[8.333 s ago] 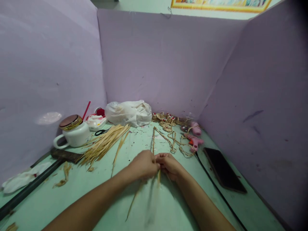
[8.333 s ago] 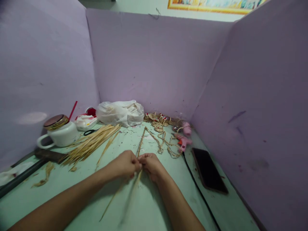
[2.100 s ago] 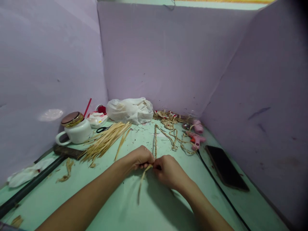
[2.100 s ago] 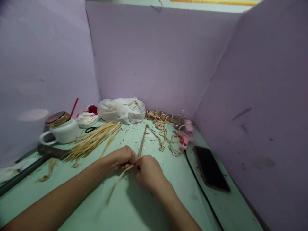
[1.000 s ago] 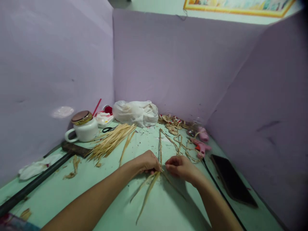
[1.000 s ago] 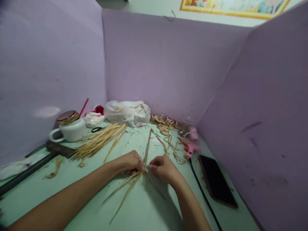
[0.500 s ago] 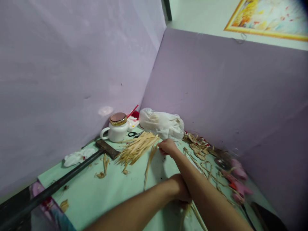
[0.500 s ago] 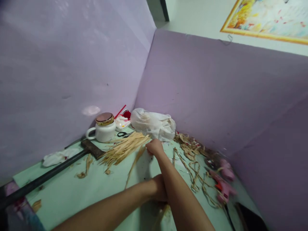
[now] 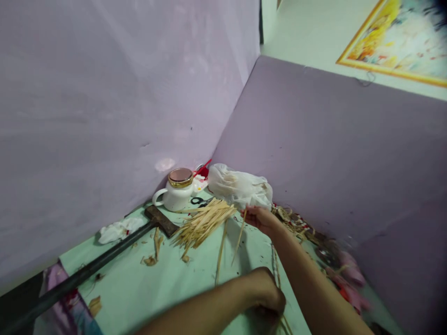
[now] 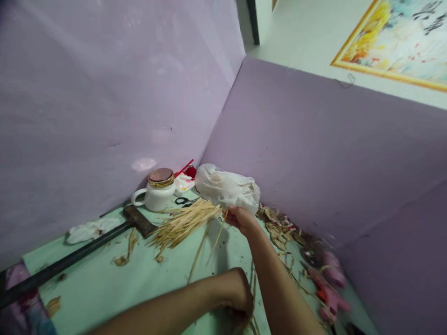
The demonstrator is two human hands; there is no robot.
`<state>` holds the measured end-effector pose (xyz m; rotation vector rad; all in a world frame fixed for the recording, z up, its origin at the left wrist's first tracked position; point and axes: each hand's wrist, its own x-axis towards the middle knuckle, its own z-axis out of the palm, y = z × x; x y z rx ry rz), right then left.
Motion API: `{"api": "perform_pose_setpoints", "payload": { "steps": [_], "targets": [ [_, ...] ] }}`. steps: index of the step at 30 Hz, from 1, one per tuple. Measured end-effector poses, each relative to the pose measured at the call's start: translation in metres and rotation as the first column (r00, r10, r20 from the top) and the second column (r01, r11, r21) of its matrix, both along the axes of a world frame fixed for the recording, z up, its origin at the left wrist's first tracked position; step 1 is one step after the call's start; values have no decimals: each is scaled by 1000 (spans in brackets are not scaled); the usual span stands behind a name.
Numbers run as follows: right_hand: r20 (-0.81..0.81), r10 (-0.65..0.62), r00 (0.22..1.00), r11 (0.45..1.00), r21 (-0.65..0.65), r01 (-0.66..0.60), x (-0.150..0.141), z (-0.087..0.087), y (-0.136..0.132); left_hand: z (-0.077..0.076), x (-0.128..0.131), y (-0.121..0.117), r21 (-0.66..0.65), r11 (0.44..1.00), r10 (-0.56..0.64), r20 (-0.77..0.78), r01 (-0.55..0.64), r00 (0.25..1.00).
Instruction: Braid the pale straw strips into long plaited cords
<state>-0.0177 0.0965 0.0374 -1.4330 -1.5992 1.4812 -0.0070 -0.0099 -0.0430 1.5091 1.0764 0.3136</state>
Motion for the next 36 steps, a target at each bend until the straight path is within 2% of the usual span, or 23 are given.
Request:
{"api": "perform_pose_setpoints", "payload": {
  "steps": [1, 3, 6, 8, 10, 12, 14, 16, 20, 24, 30, 36],
  "targets": [
    [-125, -5, 992, 1000, 23, 8, 11, 12, -4, 6, -3, -4, -95, 995, -4, -121, -8, 993],
    [-305, -23, 952, 995, 86, 51, 36, 34, -15, 17, -8, -12, -110, 984, 125, -121, -138, 985],
    [-353, -36, 935, 989, 125, 85, 84, 51, -47, 30, -15, -22, -112, 976, 178, -73, -186, 981],
    [-278, -33, 960, 992, 112, 66, 114, 45, -77, 35, -18, -25, -76, 973, 216, -25, -217, 976],
    [-182, -13, 983, 999, 50, 22, 137, 27, -108, 37, -19, -28, -63, 970, 235, -10, -235, 972],
    [-145, -72, 987, 997, -1, 73, 150, 4, -135, 37, -19, -29, -47, 965, 261, 46, -259, 964],
    [-196, -87, 977, 996, -49, 79, 153, -17, -153, 36, -20, -31, -48, 961, 276, 79, -272, 958],
    [-229, -45, 972, 998, -46, 35, 151, -31, -160, 35, -21, -32, -37, 961, 275, 104, -273, 956],
    [-277, 34, 960, 998, -36, -46, 145, -45, -158, 35, -22, -32, -28, 965, 261, 107, -260, 959],
    [-248, 4, 969, 1000, -27, -11, 145, -48, -156, 35, -22, -31, -53, 966, 257, 95, -253, 962],
    [-233, -111, 966, 991, -98, 90, 143, -44, -158, 39, -21, -32, -65, 963, 270, 141, -263, 953],
    [-345, -132, 929, 981, -183, 71, 141, -45, -159, 42, -20, -34, -68, 957, 290, 147, -283, 946]
  ]
}}
